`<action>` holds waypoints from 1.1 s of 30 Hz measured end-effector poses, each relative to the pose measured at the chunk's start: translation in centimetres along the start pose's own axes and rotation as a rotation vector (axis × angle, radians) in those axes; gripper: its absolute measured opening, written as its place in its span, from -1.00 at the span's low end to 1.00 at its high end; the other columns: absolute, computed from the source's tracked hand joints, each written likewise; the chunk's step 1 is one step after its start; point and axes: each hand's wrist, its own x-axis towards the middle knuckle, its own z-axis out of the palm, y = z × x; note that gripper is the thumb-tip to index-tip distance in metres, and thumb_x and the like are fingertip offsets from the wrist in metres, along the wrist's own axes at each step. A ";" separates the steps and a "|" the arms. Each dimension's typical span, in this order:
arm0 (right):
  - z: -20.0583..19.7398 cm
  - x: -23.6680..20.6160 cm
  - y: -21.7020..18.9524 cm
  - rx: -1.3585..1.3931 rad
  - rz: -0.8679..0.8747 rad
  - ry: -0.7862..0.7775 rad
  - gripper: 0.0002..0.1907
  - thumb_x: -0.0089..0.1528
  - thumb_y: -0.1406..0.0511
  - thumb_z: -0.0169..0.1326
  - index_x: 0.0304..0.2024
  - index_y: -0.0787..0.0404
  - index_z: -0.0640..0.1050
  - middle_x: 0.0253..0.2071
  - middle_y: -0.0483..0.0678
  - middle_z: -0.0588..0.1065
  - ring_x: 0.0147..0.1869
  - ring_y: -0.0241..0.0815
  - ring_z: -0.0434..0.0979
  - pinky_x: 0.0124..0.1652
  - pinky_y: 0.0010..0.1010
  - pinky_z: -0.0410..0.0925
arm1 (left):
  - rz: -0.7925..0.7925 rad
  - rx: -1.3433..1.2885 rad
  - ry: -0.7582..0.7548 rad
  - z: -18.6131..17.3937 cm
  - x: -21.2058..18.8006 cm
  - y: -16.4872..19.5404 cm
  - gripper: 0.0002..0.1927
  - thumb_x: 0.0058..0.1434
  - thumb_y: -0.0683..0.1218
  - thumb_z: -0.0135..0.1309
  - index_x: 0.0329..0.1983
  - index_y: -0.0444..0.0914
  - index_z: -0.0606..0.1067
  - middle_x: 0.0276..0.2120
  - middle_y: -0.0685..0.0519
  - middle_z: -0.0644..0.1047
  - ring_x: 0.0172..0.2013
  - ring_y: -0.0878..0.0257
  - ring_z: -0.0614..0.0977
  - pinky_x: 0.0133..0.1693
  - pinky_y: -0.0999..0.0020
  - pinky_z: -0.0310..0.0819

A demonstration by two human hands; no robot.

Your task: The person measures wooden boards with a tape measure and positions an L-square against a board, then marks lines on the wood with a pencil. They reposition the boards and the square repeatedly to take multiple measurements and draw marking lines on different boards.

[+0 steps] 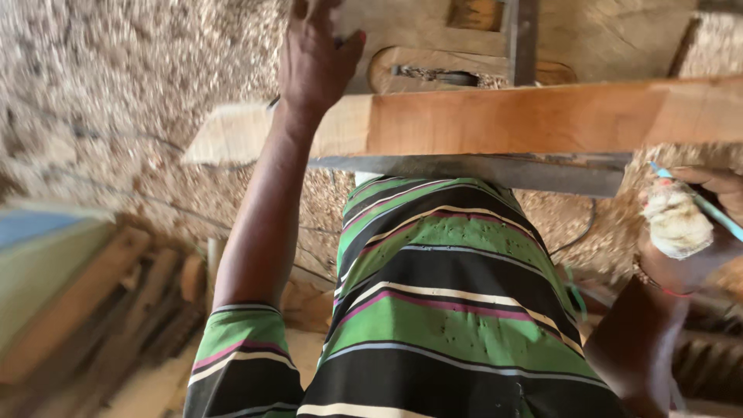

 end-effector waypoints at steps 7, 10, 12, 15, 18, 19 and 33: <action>-2.7 -6.2 1.2 -0.074 0.099 0.258 -0.79 0.38 0.41 0.15 -0.09 0.53 0.50 -0.25 0.19 0.52 -0.25 -0.08 0.57 -0.24 -0.44 0.47 | -0.070 0.447 -0.191 6.7 3.9 -1.3 -0.50 0.13 0.11 0.41 0.01 -0.19 0.49 -0.03 -0.19 0.44 -0.08 -0.19 0.49 -0.13 -0.12 0.40; -3.3 -8.4 0.8 -0.146 0.150 0.346 -0.79 0.38 0.42 0.14 -0.10 0.55 0.50 -0.25 0.21 0.51 -0.24 -0.07 0.56 -0.23 -0.44 0.46 | 0.049 0.574 -0.173 8.9 6.2 1.4 -0.55 0.09 0.19 0.36 -0.16 -0.18 0.55 -0.15 -0.14 0.54 -0.16 -0.12 0.58 -0.25 -0.04 0.49; -3.4 -9.4 0.4 -0.294 0.072 0.288 -0.79 0.38 0.43 0.14 -0.10 0.56 0.49 -0.26 0.22 0.51 -0.24 -0.06 0.55 -0.23 -0.43 0.46 | -0.030 0.514 -0.394 12.3 8.2 5.3 -0.51 0.22 0.28 0.25 -0.16 -0.23 0.57 -0.21 -0.16 0.59 -0.23 -0.06 0.64 -0.28 0.04 0.55; -2.9 -10.9 0.3 -0.132 0.073 0.368 -0.78 0.36 0.40 0.16 -0.05 0.49 0.51 -0.26 0.11 0.54 -0.29 -0.16 0.59 -0.29 -0.50 0.49 | -0.142 0.470 -0.637 16.7 9.6 11.9 -0.41 0.20 0.40 0.18 -0.19 -0.22 0.59 -0.29 -0.15 0.63 -0.33 0.01 0.70 -0.35 0.11 0.61; -3.2 -13.3 0.3 0.066 0.311 0.630 -0.80 0.29 0.30 0.12 -0.16 0.35 0.60 -0.36 -0.05 0.58 -0.39 -0.32 0.59 -0.36 -0.61 0.43 | -0.276 0.439 -0.814 19.2 10.6 16.3 -0.48 0.12 0.35 0.18 -0.20 -0.16 0.56 -0.35 -0.08 0.66 -0.35 0.05 0.73 -0.30 0.13 0.59; -3.5 -14.3 0.4 0.104 0.410 0.724 -0.78 0.24 0.27 0.09 -0.23 0.31 0.63 -0.42 -0.09 0.58 -0.42 -0.35 0.57 -0.39 -0.63 0.38 | -0.328 0.419 -0.892 20.1 10.5 17.2 -0.52 0.16 0.32 0.16 -0.19 -0.15 0.54 -0.37 -0.07 0.67 -0.35 0.07 0.75 -0.25 0.15 0.58; -6.2 -17.5 5.0 0.288 0.070 0.554 -0.65 0.47 0.17 0.06 0.07 0.36 0.56 -0.22 0.10 0.63 -0.27 -0.16 0.72 -0.35 -0.46 0.56 | -0.075 0.089 -0.696 18.8 10.8 16.0 -0.76 0.17 0.02 0.19 -0.40 -0.25 0.53 -0.49 -0.03 0.59 -0.67 0.34 0.49 -0.64 0.29 0.46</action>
